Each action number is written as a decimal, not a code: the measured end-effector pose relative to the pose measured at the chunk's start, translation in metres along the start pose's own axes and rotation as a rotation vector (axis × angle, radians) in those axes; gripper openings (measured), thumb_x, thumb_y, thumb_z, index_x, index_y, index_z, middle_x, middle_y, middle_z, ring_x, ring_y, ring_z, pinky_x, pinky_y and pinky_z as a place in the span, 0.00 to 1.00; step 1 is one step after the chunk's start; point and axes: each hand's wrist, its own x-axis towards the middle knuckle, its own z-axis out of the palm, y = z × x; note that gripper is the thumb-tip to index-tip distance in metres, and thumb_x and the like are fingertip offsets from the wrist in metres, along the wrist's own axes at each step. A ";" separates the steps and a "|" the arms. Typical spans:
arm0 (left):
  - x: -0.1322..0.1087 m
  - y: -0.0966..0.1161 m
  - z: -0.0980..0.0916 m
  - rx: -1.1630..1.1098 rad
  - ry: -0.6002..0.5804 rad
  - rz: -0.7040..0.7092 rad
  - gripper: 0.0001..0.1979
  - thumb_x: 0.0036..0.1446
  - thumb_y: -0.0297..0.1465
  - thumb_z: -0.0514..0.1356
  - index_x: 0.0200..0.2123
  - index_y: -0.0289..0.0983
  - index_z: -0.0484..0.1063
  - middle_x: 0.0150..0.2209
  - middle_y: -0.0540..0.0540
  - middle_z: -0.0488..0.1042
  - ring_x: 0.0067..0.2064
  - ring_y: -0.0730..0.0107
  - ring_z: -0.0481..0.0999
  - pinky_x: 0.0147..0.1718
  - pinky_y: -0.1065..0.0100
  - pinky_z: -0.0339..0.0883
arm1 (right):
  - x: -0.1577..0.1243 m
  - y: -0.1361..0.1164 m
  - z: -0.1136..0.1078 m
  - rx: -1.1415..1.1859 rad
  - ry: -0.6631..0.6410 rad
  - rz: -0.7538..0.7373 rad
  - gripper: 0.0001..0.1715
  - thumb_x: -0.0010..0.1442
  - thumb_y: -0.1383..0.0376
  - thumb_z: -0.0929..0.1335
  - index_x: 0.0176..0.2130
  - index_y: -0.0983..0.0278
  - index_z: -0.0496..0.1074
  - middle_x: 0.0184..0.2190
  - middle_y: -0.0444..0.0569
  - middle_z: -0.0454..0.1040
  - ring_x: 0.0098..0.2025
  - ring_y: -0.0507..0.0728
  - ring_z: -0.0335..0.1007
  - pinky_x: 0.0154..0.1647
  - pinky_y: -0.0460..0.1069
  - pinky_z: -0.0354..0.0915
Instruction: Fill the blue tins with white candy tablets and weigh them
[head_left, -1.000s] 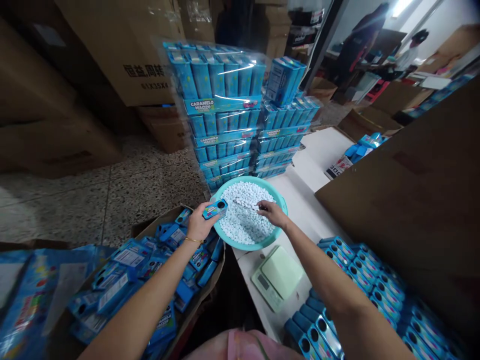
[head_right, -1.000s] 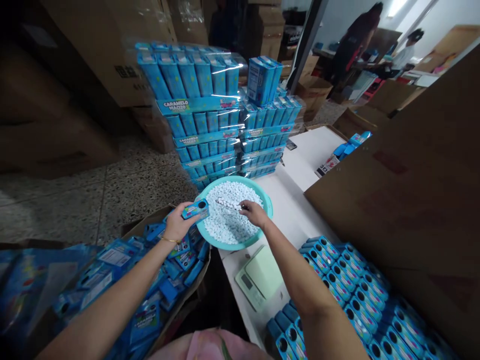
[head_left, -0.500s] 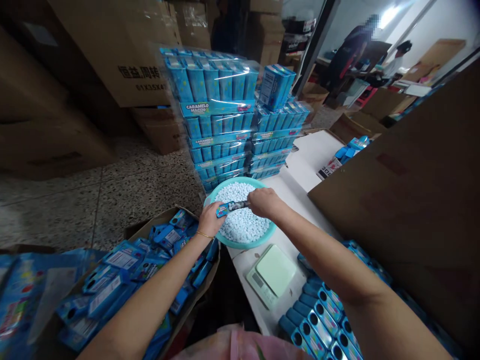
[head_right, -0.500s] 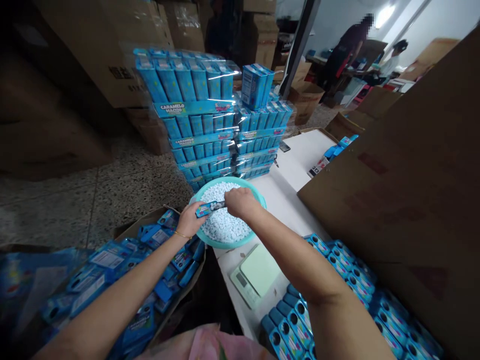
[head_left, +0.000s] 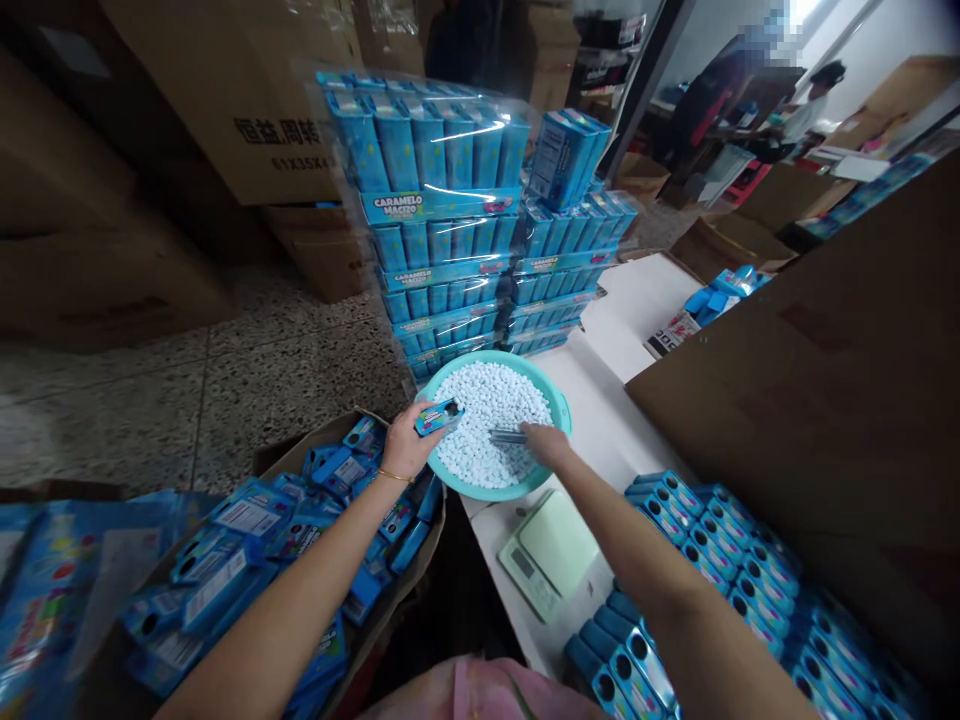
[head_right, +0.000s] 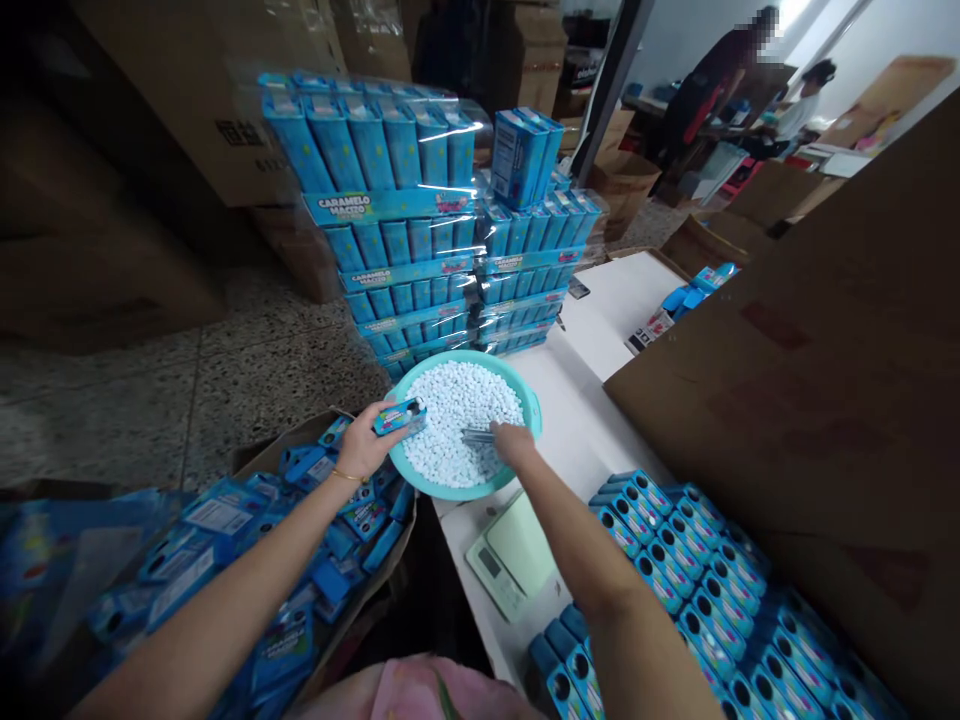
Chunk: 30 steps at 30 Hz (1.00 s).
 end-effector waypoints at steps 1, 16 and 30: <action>-0.001 0.000 -0.003 -0.013 0.002 -0.013 0.21 0.43 0.37 0.62 0.42 0.38 0.67 0.41 0.44 0.73 0.40 0.61 0.72 0.40 0.60 0.65 | 0.007 -0.008 0.016 0.019 -0.003 -0.003 0.15 0.53 0.66 0.64 0.43 0.58 0.67 0.38 0.50 0.73 0.38 0.58 0.69 0.33 0.49 0.63; -0.005 0.001 -0.015 -0.063 0.040 -0.090 0.20 0.42 0.36 0.62 0.41 0.37 0.68 0.37 0.45 0.73 0.36 0.63 0.72 0.37 0.60 0.67 | 0.007 0.004 -0.020 0.600 0.147 -0.292 0.17 0.53 0.62 0.64 0.43 0.65 0.65 0.31 0.44 0.71 0.33 0.51 0.65 0.35 0.46 0.60; 0.001 0.026 0.011 0.155 -0.020 0.087 0.19 0.42 0.32 0.61 0.42 0.39 0.69 0.41 0.45 0.73 0.44 0.58 0.70 0.43 0.62 0.63 | -0.048 -0.053 -0.138 -0.317 0.095 -0.176 0.15 0.57 0.60 0.60 0.43 0.58 0.70 0.40 0.51 0.72 0.40 0.59 0.68 0.36 0.51 0.60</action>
